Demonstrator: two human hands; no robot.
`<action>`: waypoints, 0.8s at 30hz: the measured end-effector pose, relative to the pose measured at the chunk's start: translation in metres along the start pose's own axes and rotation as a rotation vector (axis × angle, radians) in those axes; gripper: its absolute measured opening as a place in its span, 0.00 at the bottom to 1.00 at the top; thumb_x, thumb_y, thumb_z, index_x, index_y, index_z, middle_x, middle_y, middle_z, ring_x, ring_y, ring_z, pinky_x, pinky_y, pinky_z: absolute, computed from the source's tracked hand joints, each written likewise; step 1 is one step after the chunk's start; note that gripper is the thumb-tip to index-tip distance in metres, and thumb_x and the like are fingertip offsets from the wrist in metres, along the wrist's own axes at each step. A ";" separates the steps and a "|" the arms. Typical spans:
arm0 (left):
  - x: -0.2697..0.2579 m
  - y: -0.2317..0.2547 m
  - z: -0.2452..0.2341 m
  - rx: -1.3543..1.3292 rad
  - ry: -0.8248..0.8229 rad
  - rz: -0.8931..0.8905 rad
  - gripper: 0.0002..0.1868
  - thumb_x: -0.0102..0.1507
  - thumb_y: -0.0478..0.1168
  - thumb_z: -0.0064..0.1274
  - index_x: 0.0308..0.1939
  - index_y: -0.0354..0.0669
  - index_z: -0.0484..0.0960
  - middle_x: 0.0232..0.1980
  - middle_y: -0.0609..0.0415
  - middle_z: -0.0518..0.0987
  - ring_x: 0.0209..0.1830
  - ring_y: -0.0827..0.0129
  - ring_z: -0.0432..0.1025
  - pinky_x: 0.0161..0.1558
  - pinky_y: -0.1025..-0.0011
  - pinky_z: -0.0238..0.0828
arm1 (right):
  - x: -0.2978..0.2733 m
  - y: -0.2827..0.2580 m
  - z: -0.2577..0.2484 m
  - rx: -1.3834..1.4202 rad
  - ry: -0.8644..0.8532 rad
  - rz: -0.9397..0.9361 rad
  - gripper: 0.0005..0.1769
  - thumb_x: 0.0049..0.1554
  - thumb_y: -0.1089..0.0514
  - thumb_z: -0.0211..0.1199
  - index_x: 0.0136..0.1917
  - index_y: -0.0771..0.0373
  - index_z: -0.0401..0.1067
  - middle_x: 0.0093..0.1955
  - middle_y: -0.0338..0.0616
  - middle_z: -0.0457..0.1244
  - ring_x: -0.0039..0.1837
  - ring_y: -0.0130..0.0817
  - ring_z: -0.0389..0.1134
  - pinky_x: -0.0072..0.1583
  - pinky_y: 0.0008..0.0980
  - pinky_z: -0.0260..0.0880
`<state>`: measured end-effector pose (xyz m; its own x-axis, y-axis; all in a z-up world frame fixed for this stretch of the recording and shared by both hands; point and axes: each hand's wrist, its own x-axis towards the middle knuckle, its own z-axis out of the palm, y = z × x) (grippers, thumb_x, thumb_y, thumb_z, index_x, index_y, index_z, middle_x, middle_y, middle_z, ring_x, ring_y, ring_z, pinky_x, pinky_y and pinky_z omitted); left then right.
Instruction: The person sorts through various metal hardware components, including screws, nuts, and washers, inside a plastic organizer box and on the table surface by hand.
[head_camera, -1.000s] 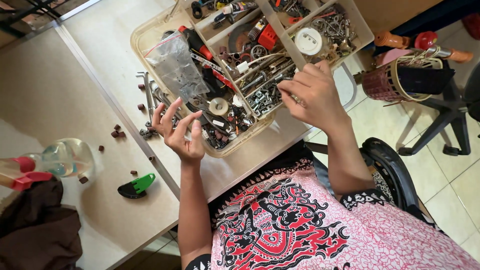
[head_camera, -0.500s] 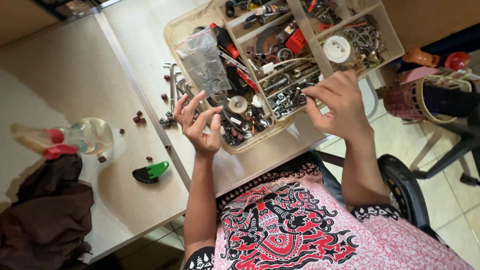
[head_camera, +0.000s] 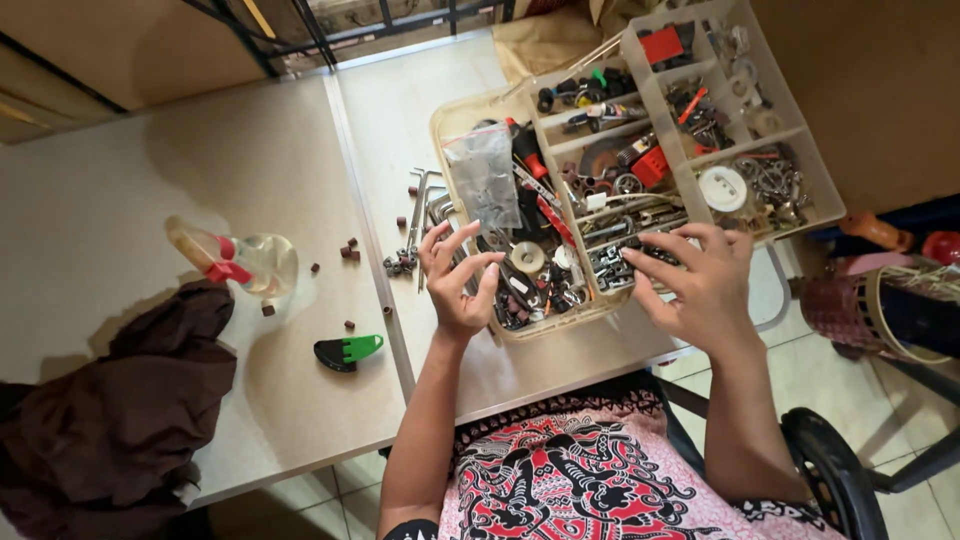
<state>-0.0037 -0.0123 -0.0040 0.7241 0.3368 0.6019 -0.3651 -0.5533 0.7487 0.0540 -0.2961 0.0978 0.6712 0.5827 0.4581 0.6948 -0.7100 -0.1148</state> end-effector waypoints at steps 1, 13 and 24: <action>0.001 0.000 0.000 -0.001 0.003 0.002 0.08 0.57 0.34 0.57 0.37 0.46 0.90 0.63 0.50 0.80 0.73 0.46 0.60 0.74 0.53 0.55 | 0.000 0.000 0.000 0.009 -0.002 0.009 0.18 0.49 0.55 0.71 0.55 0.47 0.82 0.61 0.29 0.68 0.64 0.36 0.63 0.65 0.44 0.53; -0.001 -0.002 -0.001 -0.023 0.016 0.028 0.06 0.56 0.33 0.58 0.34 0.45 0.88 0.63 0.50 0.80 0.72 0.46 0.61 0.74 0.52 0.54 | -0.004 0.003 0.001 0.016 0.024 -0.026 0.18 0.48 0.65 0.67 0.53 0.55 0.81 0.64 0.37 0.69 0.79 0.43 0.59 0.82 0.57 0.38; -0.005 -0.008 -0.003 -0.059 0.061 0.034 0.04 0.55 0.33 0.60 0.33 0.45 0.87 0.63 0.51 0.80 0.72 0.47 0.62 0.72 0.55 0.58 | 0.001 -0.014 0.009 0.258 0.036 -0.064 0.25 0.51 0.75 0.57 0.59 0.60 0.77 0.66 0.45 0.68 0.79 0.47 0.63 0.86 0.56 0.45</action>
<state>-0.0065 -0.0078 -0.0121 0.6747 0.3652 0.6414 -0.4238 -0.5199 0.7417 0.0477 -0.2822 0.0915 0.6177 0.6053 0.5021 0.7812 -0.5457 -0.3032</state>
